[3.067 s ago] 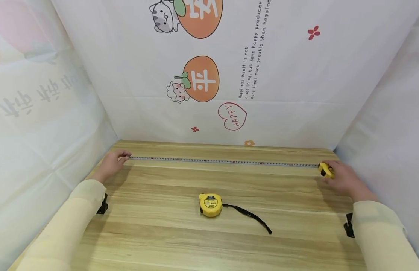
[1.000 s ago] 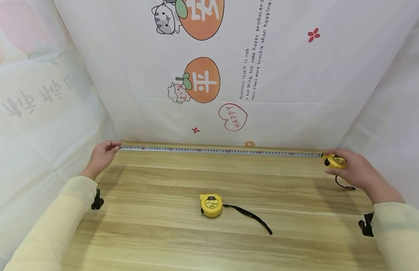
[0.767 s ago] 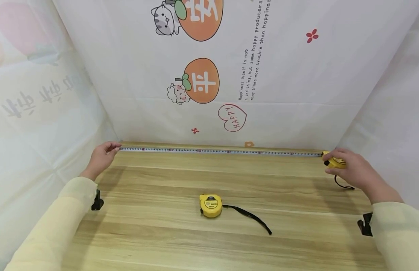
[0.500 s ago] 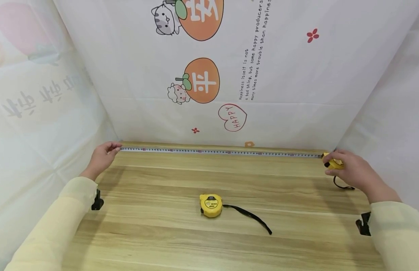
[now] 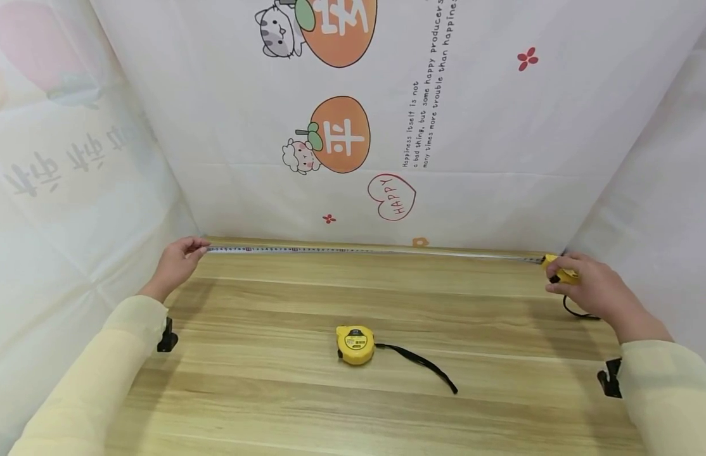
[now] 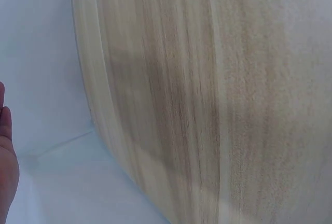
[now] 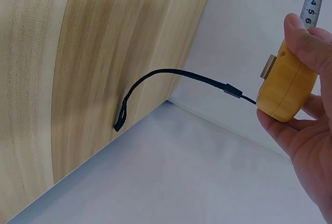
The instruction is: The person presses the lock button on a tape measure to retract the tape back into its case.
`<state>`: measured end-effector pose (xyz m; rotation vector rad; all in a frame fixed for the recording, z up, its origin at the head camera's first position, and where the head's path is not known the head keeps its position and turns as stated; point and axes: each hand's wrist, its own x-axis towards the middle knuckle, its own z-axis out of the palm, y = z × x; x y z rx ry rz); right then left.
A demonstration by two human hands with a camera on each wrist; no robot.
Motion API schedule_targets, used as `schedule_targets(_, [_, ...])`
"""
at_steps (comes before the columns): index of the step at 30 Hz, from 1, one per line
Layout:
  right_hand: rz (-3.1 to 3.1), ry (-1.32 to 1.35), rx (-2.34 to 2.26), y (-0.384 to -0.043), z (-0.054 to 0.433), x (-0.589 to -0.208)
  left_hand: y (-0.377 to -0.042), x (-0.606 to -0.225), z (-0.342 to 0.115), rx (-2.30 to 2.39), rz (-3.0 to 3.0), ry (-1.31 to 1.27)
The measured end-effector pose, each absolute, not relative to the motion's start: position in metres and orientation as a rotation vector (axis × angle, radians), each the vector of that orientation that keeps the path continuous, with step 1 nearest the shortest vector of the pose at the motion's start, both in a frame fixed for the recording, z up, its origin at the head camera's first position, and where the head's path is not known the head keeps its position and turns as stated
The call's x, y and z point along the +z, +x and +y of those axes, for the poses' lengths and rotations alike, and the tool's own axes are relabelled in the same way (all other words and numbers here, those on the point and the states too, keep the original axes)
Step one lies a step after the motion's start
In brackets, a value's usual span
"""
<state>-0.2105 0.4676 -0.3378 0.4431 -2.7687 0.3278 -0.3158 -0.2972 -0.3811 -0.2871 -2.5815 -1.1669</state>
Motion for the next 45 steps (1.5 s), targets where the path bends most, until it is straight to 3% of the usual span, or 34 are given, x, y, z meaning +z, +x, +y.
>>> schedule_targets(13, [-2.902, 0.228, 0.477, -0.2139, 0.4702, -0.3358, -0.3122, -0.3774, -0.2962, -1.174, -2.575, -0.292])
schedule_targets(45, [-2.965, 0.372, 0.481, -0.2129, 0.4693, -0.3324, -0.3106, -0.3777, -0.2969, -1.143, -2.572, -0.330])
